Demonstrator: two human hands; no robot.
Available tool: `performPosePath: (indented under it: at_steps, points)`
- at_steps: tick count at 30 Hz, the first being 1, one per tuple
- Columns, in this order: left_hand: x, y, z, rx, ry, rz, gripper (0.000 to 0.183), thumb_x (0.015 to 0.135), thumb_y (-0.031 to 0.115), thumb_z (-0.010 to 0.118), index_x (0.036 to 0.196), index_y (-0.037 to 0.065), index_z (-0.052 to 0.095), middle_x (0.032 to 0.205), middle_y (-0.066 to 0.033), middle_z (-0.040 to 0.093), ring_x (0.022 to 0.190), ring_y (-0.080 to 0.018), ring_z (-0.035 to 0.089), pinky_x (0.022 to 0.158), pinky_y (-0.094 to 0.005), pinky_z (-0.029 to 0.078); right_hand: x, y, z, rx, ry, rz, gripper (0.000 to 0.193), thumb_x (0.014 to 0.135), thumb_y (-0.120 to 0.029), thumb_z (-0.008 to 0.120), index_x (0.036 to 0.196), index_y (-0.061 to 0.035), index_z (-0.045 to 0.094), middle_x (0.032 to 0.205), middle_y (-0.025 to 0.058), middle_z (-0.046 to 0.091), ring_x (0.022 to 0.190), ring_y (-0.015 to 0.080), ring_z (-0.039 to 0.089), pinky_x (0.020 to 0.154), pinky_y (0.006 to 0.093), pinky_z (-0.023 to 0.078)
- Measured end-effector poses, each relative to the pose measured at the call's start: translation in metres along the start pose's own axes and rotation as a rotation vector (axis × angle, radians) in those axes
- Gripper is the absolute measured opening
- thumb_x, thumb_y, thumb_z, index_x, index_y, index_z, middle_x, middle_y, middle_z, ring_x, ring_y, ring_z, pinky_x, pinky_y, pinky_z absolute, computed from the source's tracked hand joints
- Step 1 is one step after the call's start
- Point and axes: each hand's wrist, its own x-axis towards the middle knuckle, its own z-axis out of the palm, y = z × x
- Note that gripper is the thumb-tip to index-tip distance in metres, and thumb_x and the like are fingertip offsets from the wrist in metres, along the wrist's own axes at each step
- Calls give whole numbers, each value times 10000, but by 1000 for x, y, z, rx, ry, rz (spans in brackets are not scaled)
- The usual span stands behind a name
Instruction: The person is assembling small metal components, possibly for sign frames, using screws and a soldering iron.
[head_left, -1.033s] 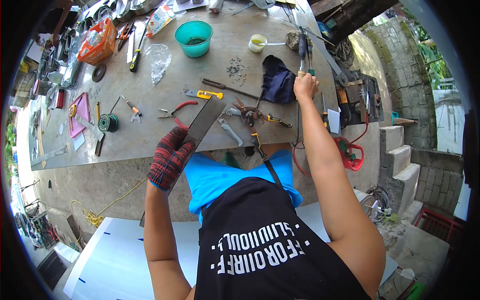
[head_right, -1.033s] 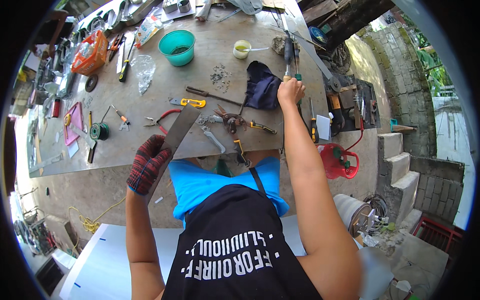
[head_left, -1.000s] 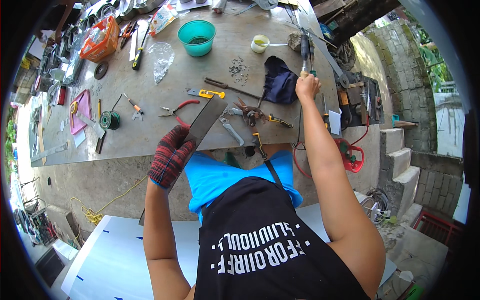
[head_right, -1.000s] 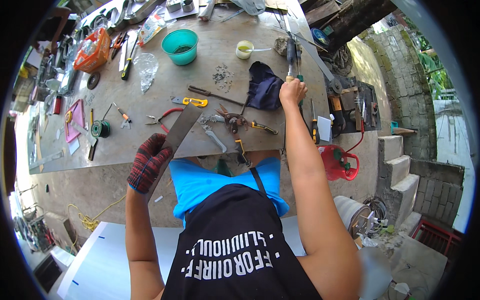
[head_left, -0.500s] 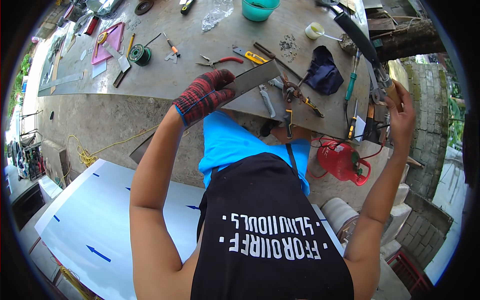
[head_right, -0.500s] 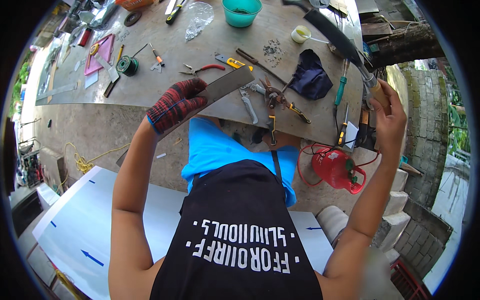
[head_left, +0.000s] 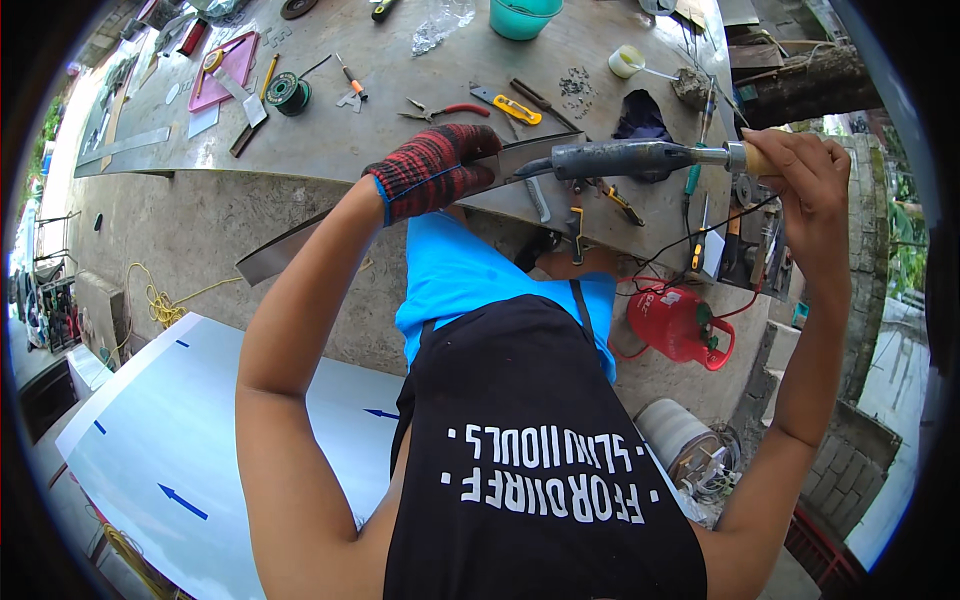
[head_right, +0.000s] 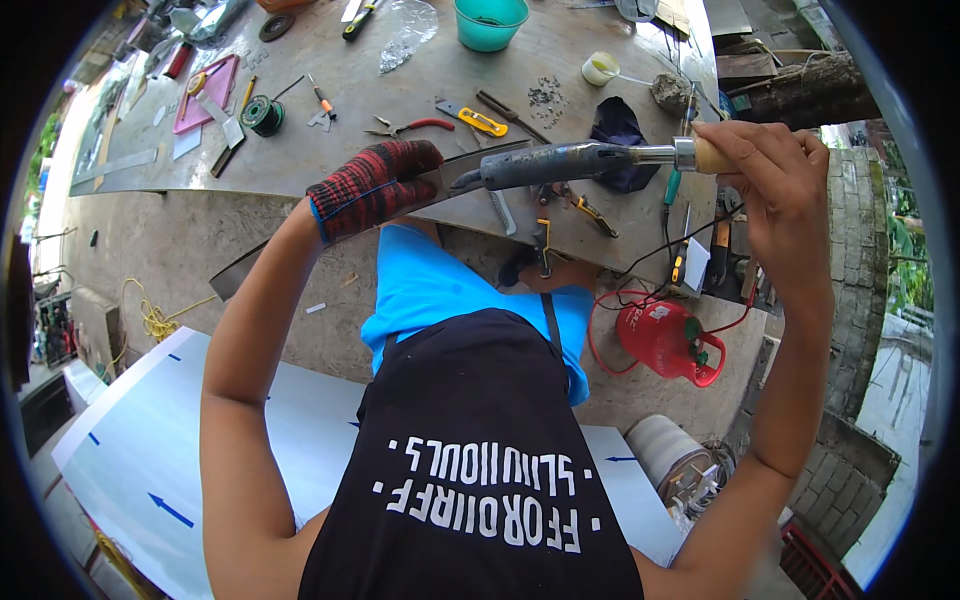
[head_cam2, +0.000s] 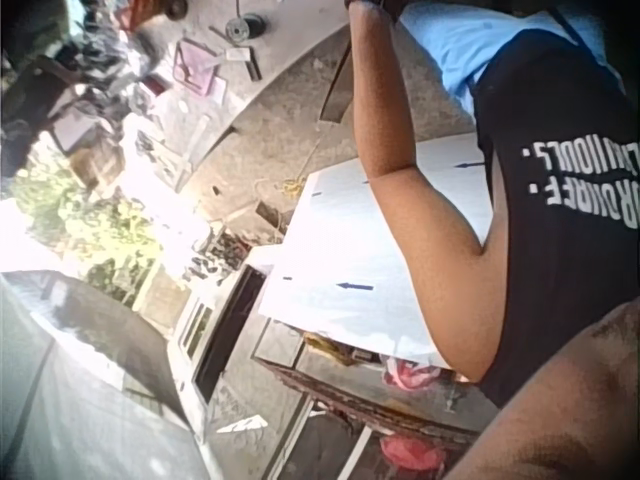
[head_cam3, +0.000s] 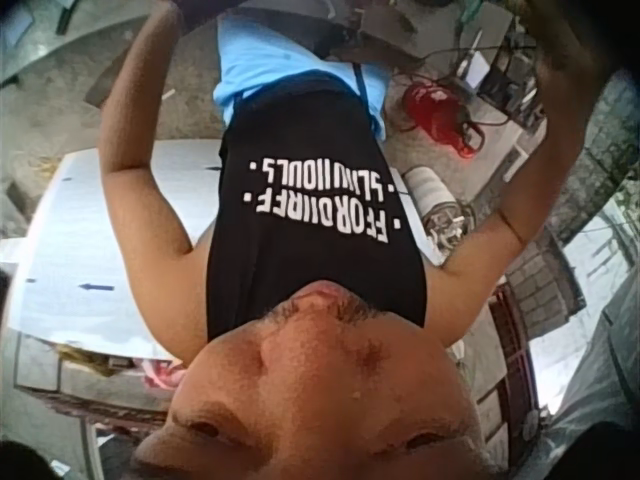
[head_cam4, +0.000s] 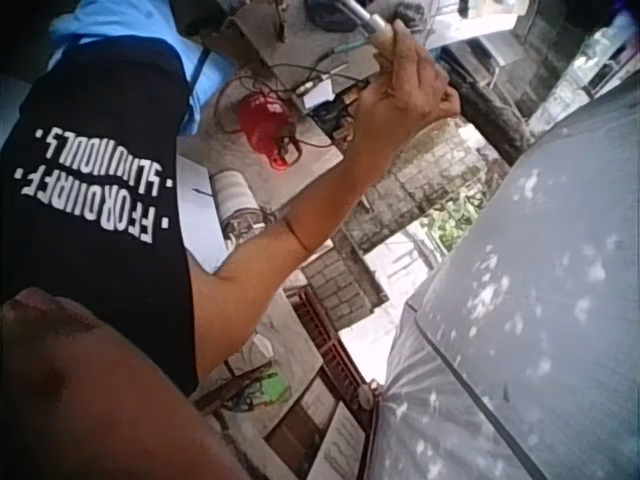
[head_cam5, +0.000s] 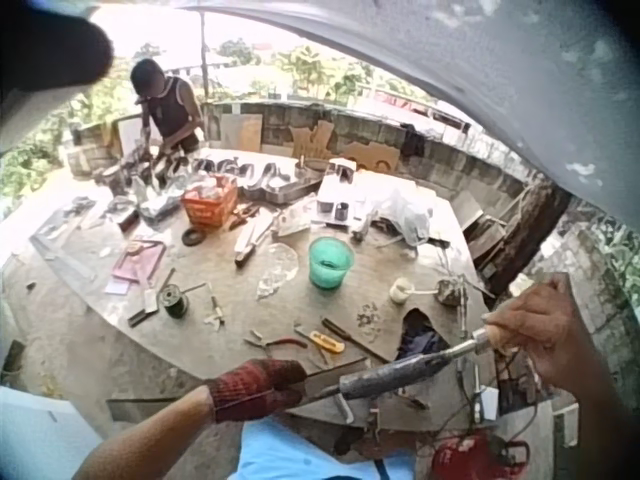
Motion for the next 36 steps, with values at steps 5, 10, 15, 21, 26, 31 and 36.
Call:
performPosePath:
  at_steps: [5,10,15,21,26,31,36]
  points:
    - [-1,-1,2,61,-15,17,445,947,83,744,1374,21,633,1300,-121,733,1226,-188,661,1073,-356,521,10,-3,-1,-23,-25,-48,537,849,107,679,1315,-149,752,1205,21,755,1108,203,652,1009,389,375]
    - [-3,3,4,106,-11,15,434,948,77,737,1367,25,637,1293,-116,737,1217,-186,662,1074,-355,518,17,-7,-2,-52,-27,-98,532,851,103,680,1313,-150,753,1202,20,755,1114,212,652,1007,399,377]
    - [0,-4,3,97,-38,77,476,954,218,725,1387,31,655,1369,-197,710,1288,-340,671,1105,-405,518,19,-10,-6,-81,-23,-123,533,857,104,675,1316,-156,755,1198,23,755,1119,214,654,1012,405,373]
    - [0,-4,4,103,-41,89,516,945,233,727,1409,23,646,1396,-200,696,1308,-349,656,1123,-408,503,22,-11,-9,-87,-31,-142,524,871,97,668,1319,-159,755,1199,26,756,1113,215,657,1008,407,373]
    - [0,-5,5,111,-31,112,525,939,236,733,1410,21,647,1391,-206,696,1302,-353,659,1122,-408,502,24,-11,-9,-87,-27,-140,510,878,89,668,1315,-158,758,1199,27,758,1107,214,658,1002,405,375]
    - [-1,-1,4,154,-35,101,523,935,232,741,1406,23,649,1388,-206,697,1299,-354,659,1118,-409,503,25,-11,-9,-94,-32,-144,505,874,82,674,1312,-155,760,1196,24,758,1103,213,659,998,402,378]
    - [4,-2,6,80,-75,29,520,940,76,740,1438,4,612,1433,-153,675,1337,-224,625,1166,-357,479,27,-13,-13,-115,-35,-153,505,866,76,678,1308,-155,761,1196,24,754,1103,213,659,1003,404,379]
